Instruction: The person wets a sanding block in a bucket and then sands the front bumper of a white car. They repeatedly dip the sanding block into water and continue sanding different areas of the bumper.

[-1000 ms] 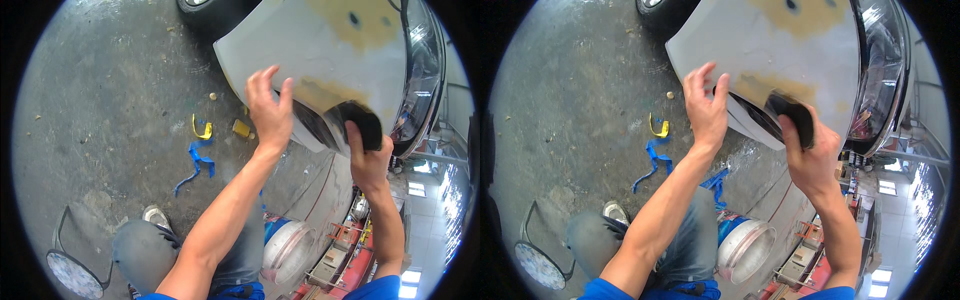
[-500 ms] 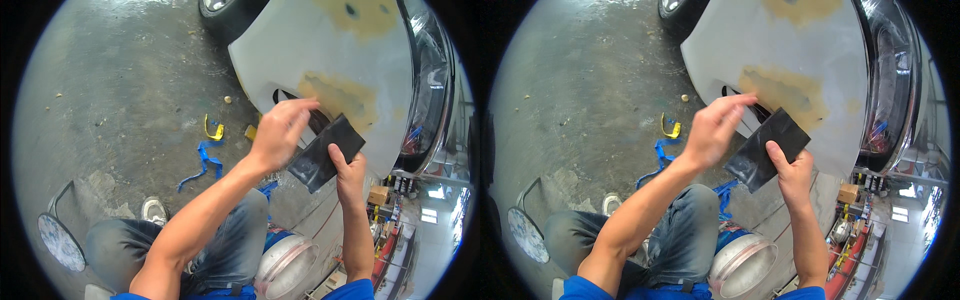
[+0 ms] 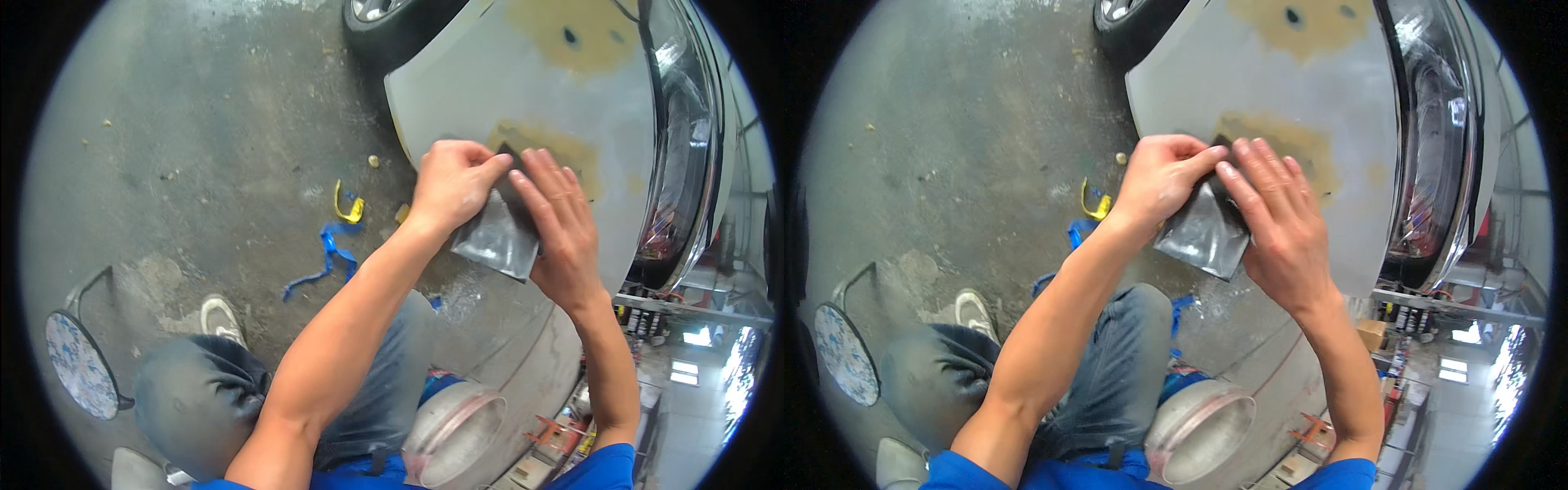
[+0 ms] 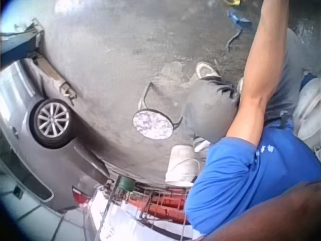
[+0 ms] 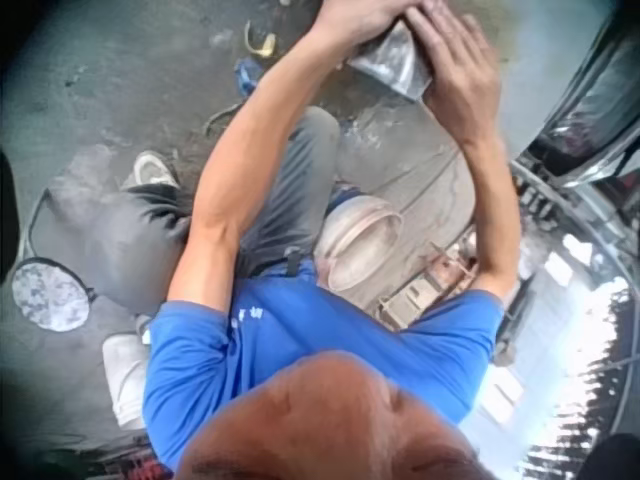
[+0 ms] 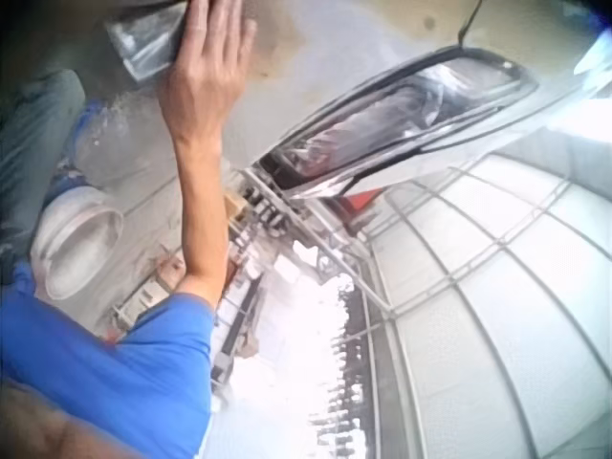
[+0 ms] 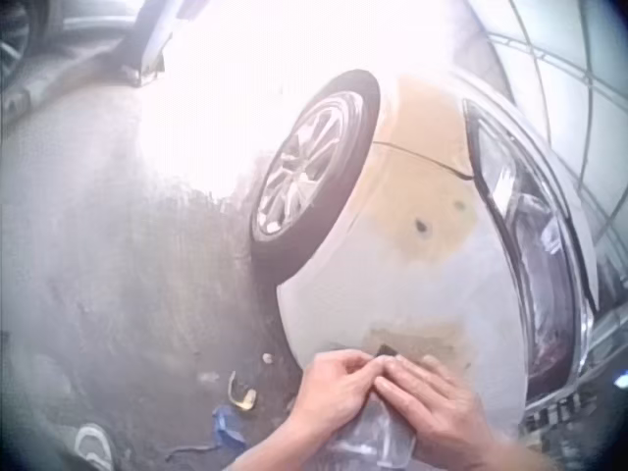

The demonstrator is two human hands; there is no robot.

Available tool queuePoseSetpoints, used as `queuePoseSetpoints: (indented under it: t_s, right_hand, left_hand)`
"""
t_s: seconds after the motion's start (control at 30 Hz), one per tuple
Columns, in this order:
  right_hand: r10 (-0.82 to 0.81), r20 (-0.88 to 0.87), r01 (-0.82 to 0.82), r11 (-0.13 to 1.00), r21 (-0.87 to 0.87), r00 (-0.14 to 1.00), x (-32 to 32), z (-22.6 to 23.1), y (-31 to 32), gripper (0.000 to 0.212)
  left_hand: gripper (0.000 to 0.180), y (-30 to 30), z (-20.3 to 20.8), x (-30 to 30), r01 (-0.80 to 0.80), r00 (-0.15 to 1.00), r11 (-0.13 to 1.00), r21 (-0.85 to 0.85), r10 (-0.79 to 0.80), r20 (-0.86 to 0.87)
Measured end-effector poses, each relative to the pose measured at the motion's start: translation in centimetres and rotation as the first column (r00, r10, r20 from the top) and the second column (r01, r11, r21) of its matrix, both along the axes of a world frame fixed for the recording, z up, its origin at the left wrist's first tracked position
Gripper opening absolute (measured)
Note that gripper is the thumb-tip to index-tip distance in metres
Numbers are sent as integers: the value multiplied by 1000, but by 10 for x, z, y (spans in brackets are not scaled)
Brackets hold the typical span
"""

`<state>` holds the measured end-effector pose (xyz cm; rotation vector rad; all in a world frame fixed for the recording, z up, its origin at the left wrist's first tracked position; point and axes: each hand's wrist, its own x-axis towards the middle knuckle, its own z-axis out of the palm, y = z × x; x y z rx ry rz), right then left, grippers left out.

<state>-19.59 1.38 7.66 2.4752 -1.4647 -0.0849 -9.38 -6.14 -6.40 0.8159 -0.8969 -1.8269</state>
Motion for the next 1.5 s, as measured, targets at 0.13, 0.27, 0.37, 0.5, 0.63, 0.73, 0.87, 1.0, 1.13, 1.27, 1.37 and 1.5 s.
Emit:
queuePoseSetpoints:
  t_s: [0.13, 0.27, 0.37, 0.5, 0.63, 0.73, 0.87, 1.0, 1.13, 1.27, 1.37, 1.5]
  right_hand:
    - [57, -170, -27, 984, 174, 984, 3, 24, -17, 72]
    - [-24, -284, 103, 958, 269, 958, 36, 47, -35, 73]
    - [193, -481, -146, 980, 133, 855, 30, 34, -48, 54]
    - [201, -626, -192, 978, 83, 754, 12, 32, -81, 54]
    - [168, -686, -101, 985, 138, 708, -16, 29, -77, 57]
    - [155, -661, -68, 986, 155, 734, -10, 17, -79, 57]
    - [125, -649, -45, 989, 138, 750, 2, -17, -112, 56]
    - [76, -655, -18, 995, 95, 752, 6, -9, -95, 56]
    - [43, -653, 5, 997, 71, 756, 5, 2, -84, 58]
    - [52, -621, -12, 998, 68, 782, 10, -16, -107, 53]
    - [47, -595, -1, 997, 78, 802, 7, 4, -88, 53]
    - [17, -627, 24, 998, 57, 778, 8, -6, -96, 56]
  left_hand:
    - [28, -4, 5, -15, 133, 927, 989, 72, -98, -362]
    - [31, -6, 8, -12, 256, 855, 964, 76, -189, -483]
    - [48, -16, 8, -11, 358, 743, 895, 264, -102, -661]
    - [56, -8, -30, -37, 206, 863, 836, 509, 90, -498]
    - [57, -6, -35, -53, 234, 850, 786, 573, 120, -513]
    - [54, -8, -38, -61, 224, 816, 735, 640, 218, -535]
    - [29, -3, -45, -71, 333, 616, 717, 613, 327, -717]
    - [29, -22, -60, -54, 419, 642, 691, 589, 233, -730]
    - [36, -18, -52, -66, 404, 579, 668, 625, 342, -740]
    - [36, -14, -48, -69, 415, 564, 653, 633, 362, -743]
    - [33, -17, -52, -65, 441, 523, 625, 644, 404, -750]
    - [29, -13, -48, -80, 442, 525, 612, 656, 416, -742]
